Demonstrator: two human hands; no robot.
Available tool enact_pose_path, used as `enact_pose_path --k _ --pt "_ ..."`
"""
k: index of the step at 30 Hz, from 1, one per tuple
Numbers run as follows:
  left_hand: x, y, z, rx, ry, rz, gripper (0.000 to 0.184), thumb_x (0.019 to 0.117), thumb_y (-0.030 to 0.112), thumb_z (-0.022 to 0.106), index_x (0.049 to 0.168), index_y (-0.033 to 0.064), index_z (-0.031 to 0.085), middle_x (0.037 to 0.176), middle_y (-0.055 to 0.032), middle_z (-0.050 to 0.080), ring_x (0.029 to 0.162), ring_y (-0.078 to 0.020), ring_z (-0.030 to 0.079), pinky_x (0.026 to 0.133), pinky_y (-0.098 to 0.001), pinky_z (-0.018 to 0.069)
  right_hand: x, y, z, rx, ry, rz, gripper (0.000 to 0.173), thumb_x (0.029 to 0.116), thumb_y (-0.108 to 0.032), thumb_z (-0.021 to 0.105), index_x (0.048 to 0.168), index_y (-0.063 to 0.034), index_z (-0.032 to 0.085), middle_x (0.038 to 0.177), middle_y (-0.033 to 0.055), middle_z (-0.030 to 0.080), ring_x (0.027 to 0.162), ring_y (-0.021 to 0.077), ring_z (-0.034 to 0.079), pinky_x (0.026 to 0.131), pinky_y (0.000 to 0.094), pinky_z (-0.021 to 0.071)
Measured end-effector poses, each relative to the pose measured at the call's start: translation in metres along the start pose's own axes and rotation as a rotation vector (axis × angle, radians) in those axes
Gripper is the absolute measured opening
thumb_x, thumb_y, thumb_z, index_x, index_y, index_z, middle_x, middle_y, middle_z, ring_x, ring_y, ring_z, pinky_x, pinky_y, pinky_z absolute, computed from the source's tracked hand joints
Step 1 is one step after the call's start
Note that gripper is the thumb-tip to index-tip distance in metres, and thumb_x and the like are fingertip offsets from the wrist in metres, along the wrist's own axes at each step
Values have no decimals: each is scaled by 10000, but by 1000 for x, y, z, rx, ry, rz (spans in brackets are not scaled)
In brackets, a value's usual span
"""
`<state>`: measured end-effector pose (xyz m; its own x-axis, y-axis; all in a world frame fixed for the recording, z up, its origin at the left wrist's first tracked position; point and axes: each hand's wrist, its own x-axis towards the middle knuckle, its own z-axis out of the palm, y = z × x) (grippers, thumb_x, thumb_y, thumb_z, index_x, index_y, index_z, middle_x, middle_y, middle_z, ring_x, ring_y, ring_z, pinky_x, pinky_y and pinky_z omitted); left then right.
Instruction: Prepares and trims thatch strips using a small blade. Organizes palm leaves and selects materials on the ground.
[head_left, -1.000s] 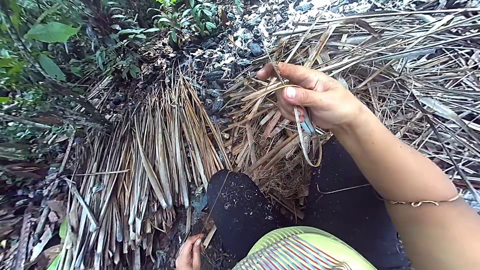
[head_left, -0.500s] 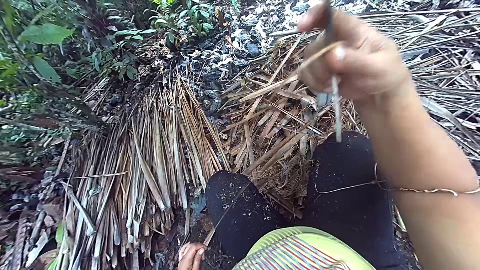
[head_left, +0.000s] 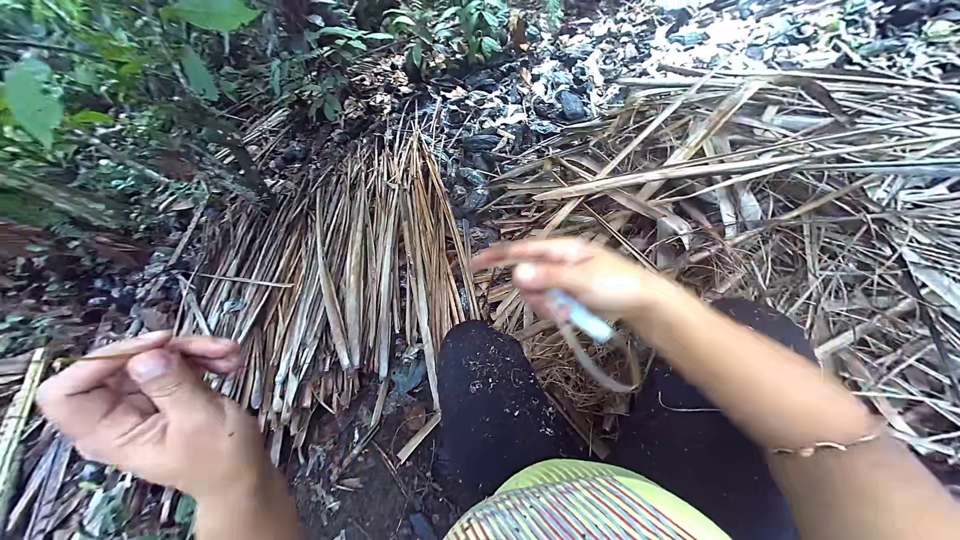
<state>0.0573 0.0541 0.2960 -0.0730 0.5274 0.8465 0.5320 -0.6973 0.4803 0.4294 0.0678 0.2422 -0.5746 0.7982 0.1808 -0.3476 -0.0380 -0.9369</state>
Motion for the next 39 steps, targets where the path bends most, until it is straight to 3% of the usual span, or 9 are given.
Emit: enact_pose_path --k 8,15,19,24,27,28,30,34,39 --pt "-34 76 38 -307 40 261 145 1086 276 498 1085 248 640 878 97 715 780 -44 687 709 -201 563 65 36 111 542 -466 69 417 1079 -183 282 1384 -37 526 648 -96 471 498 -7 426 492 153 408" --pt "-62 55 -39 -467 391 191 208 1085 204 445 1032 85 608 766 36 632 685 -64 622 675 -217 534 64 8 68 516 -167 -145 326 1093 -258 383 1342 -126 546 625 -96 460 485 -16 447 474 131 417" --pt "-74 43 -49 -571 693 -216 376 1128 193 189 1032 62 528 792 13 644 705 -88 658 701 -231 580 57 -1 27 376 84 -267 349 1093 -241 375 1380 -126 535 607 -100 459 478 -9 448 475 137 419" --pt "-128 43 12 -558 8 -898 368 1121 252 261 1247 116 579 1160 27 748 994 -76 721 814 -225 584 40 0 20 140 247 -175 354 1057 -118 389 1374 -81 542 623 -83 459 469 -10 434 452 129 403" --pt "-129 45 43 -88 -327 -301 328 1095 360 461 1235 184 700 1245 65 710 1158 -27 647 986 -223 529 28 4 21 58 235 -75 352 1050 -81 425 1370 -59 570 642 -66 492 463 -12 434 443 124 408" --pt "-118 40 53 44 -347 -176 390 1092 376 457 1270 107 676 1276 -22 693 1212 -85 624 1038 -290 505 25 5 21 54 222 -45 351 1049 -65 430 1368 -53 577 650 -59 504 468 -10 448 447 121 419" --pt "-103 34 74 90 -484 -214 517 1084 369 444 1373 -33 594 1339 -149 657 1248 -166 618 1048 -370 498 19 5 21 38 201 -14 362 1040 -47 423 1371 -50 568 673 -65 524 487 -15 464 459 117 422" --pt "-100 49 106 -348 -619 -651 306 1064 132 427 1244 16 645 835 72 668 717 -5 630 672 -185 548 5 -4 13 -20 296 -75 372 1045 -68 444 1400 -75 553 684 -78 527 500 -22 469 462 115 424" --pt "-97 55 112 -812 -695 -927 321 1087 169 404 1081 88 714 754 108 652 654 28 595 630 -140 512 -5 -8 -5 -55 316 -144 404 1029 -69 442 1426 -91 513 708 -97 536 514 -26 484 485 123 447"
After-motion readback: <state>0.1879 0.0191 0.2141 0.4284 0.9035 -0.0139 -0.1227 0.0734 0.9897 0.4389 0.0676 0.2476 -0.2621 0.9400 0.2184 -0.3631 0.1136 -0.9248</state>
